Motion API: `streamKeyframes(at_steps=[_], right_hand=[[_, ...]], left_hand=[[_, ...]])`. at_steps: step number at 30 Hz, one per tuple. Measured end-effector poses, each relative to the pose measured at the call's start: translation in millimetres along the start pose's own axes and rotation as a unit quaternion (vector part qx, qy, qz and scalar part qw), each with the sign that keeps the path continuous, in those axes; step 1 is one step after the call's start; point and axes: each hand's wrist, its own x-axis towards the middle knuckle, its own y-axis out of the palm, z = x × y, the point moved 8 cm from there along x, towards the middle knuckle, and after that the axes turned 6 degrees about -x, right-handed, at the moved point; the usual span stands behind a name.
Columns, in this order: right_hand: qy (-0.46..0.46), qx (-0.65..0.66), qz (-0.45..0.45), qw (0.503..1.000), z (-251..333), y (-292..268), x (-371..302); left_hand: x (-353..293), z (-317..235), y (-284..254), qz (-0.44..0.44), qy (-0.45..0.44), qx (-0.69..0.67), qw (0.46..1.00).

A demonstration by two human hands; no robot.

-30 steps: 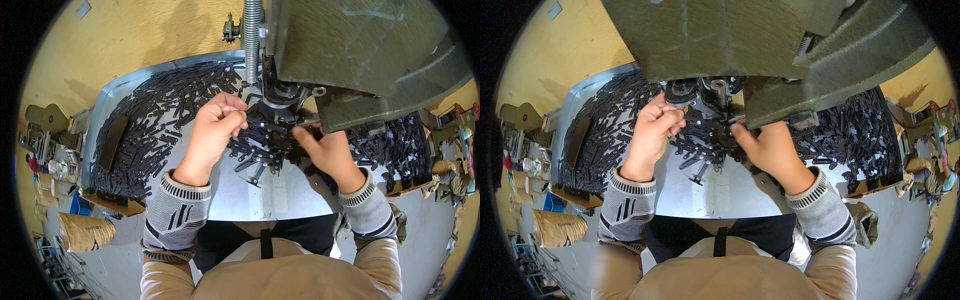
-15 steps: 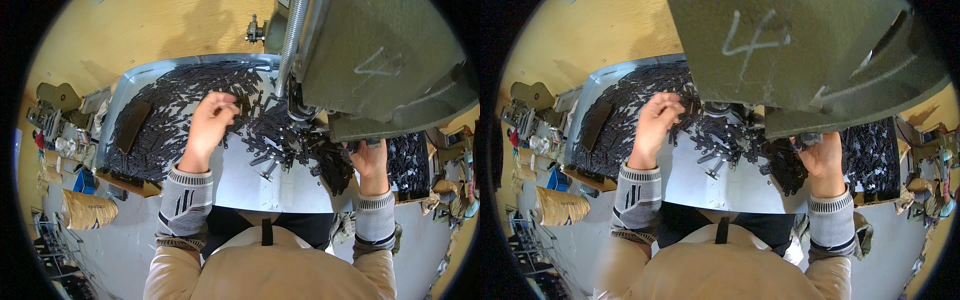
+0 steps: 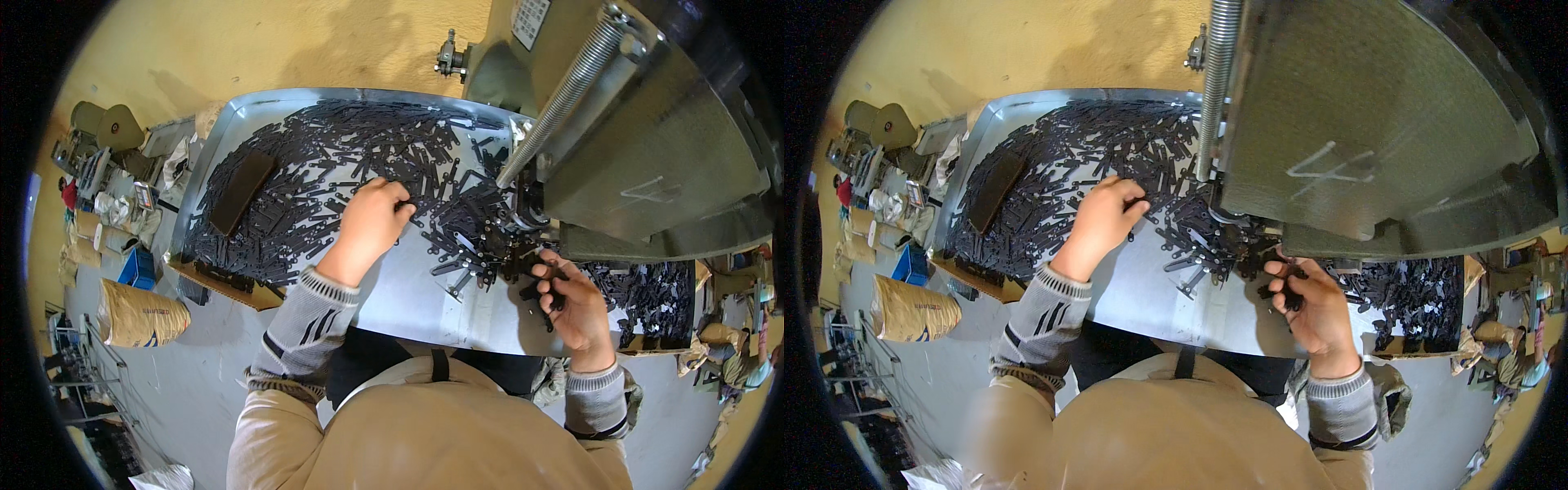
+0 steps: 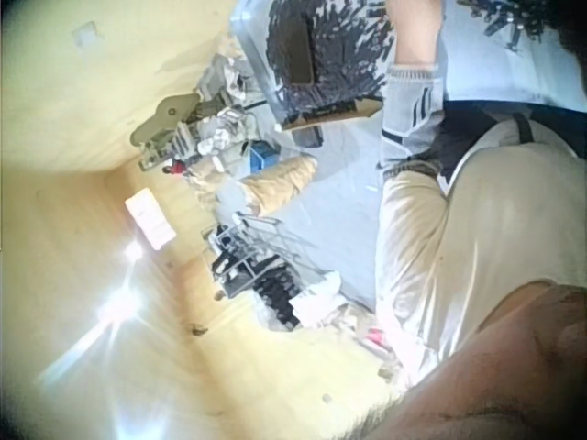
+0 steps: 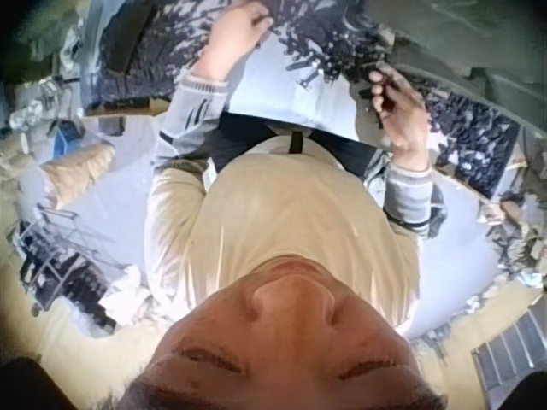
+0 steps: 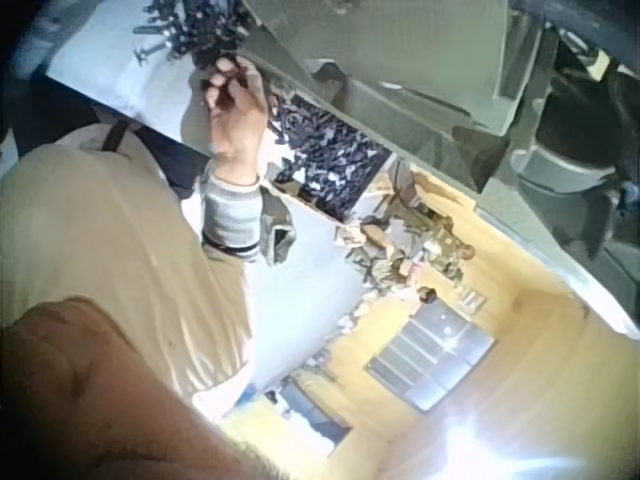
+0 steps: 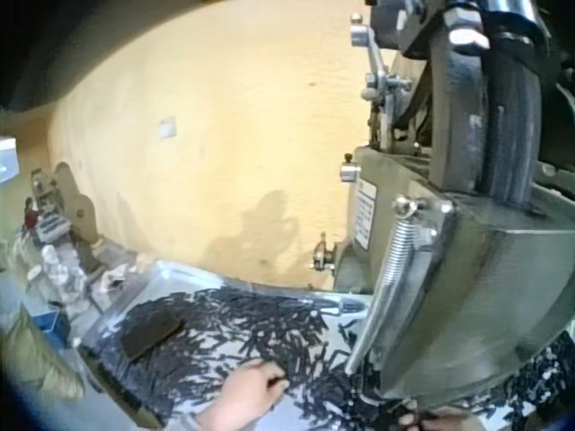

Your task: The person repeatedly picks small black metal hardware pieces from a pile on the table, places them into a press machine, and removes the processed pieces. The person continues this cycle throughout the clip, handling the parts one at a time.

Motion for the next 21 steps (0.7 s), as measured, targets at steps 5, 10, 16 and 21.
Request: streamKeyframes(at_steps=[5,10,16,21], right_hand=[[-0.023,0.007,0.016,1.0,-20.8,23.5,0.4],[-0.051,-0.028,-0.011,0.998,-27.5,21.2,2.6],[-0.075,-0.062,-0.003,0.995,-27.3,20.4,1.9],[-0.097,-0.061,-0.051,0.992,-22.5,10.2,-2.4]], left_hand=[[15.9,-1.2,10.2,0.019,0.011,0.027,0.999],[19.2,0.8,16.8,0.052,-0.018,0.036,0.998],[19.5,-3.3,13.2,0.099,-0.043,0.04,0.993],[16.3,-24.8,3.7,0.027,-0.061,-0.123,0.99]])
